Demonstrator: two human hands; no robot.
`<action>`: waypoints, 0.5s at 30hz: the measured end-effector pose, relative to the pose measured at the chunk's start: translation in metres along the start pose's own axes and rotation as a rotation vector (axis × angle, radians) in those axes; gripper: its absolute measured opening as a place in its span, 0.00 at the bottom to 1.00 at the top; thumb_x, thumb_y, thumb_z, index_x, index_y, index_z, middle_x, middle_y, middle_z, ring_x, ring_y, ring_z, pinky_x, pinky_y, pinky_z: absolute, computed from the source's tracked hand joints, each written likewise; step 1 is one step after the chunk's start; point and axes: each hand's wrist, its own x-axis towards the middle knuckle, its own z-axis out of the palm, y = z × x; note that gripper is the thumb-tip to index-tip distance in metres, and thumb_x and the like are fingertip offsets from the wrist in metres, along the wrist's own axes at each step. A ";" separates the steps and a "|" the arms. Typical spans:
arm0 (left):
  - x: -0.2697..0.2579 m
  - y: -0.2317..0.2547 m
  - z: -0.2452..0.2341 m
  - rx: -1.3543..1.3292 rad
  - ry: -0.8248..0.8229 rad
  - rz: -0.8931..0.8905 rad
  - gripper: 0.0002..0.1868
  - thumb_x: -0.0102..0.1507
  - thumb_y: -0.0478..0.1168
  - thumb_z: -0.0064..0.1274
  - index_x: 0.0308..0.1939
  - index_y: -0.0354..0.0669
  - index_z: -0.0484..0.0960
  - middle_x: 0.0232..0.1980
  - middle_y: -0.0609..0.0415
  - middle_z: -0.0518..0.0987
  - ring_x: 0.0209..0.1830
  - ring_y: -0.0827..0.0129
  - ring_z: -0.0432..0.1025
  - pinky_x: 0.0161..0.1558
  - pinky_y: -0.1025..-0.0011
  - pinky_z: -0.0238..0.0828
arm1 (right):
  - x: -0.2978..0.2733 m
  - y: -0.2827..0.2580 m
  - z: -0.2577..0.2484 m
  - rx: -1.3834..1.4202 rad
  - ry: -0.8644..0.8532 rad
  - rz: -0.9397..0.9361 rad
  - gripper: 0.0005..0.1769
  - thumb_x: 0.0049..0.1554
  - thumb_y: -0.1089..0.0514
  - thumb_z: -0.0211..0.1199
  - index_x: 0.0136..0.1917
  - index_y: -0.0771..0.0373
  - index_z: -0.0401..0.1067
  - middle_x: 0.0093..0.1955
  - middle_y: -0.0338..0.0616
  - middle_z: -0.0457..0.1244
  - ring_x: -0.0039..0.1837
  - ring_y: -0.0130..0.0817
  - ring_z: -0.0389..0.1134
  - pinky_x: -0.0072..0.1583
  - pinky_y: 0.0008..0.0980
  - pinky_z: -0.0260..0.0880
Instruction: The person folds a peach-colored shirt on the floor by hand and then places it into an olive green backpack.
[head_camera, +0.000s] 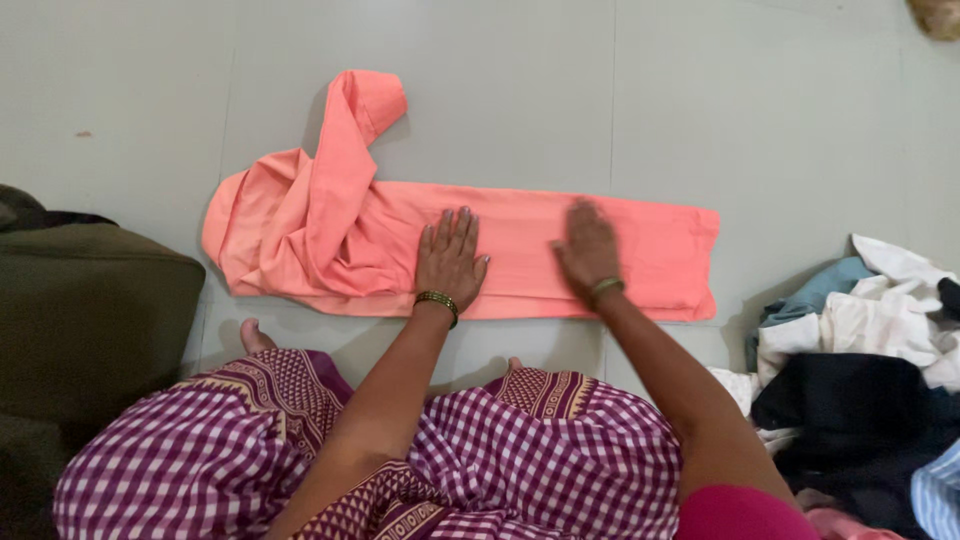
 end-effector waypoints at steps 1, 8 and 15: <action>0.000 0.001 -0.003 0.006 -0.009 -0.007 0.40 0.68 0.60 0.37 0.80 0.48 0.53 0.84 0.56 0.47 0.84 0.60 0.40 0.77 0.49 0.32 | -0.005 0.026 0.004 -0.012 -0.031 0.091 0.45 0.64 0.39 0.47 0.81 0.72 0.46 0.85 0.60 0.40 0.85 0.52 0.39 0.78 0.53 0.40; 0.005 0.003 -0.009 0.008 0.001 -0.014 0.40 0.68 0.61 0.36 0.80 0.47 0.52 0.84 0.55 0.47 0.84 0.60 0.39 0.77 0.48 0.31 | -0.054 0.161 -0.020 0.127 -0.059 0.832 0.42 0.64 0.38 0.42 0.82 0.67 0.47 0.85 0.53 0.43 0.85 0.48 0.41 0.79 0.57 0.40; 0.004 0.005 -0.013 -0.010 -0.029 -0.020 0.41 0.68 0.60 0.37 0.80 0.44 0.52 0.84 0.53 0.46 0.84 0.57 0.38 0.77 0.48 0.31 | -0.077 0.066 0.051 0.025 0.194 0.111 0.41 0.66 0.43 0.49 0.83 0.68 0.45 0.87 0.61 0.38 0.88 0.57 0.34 0.83 0.57 0.32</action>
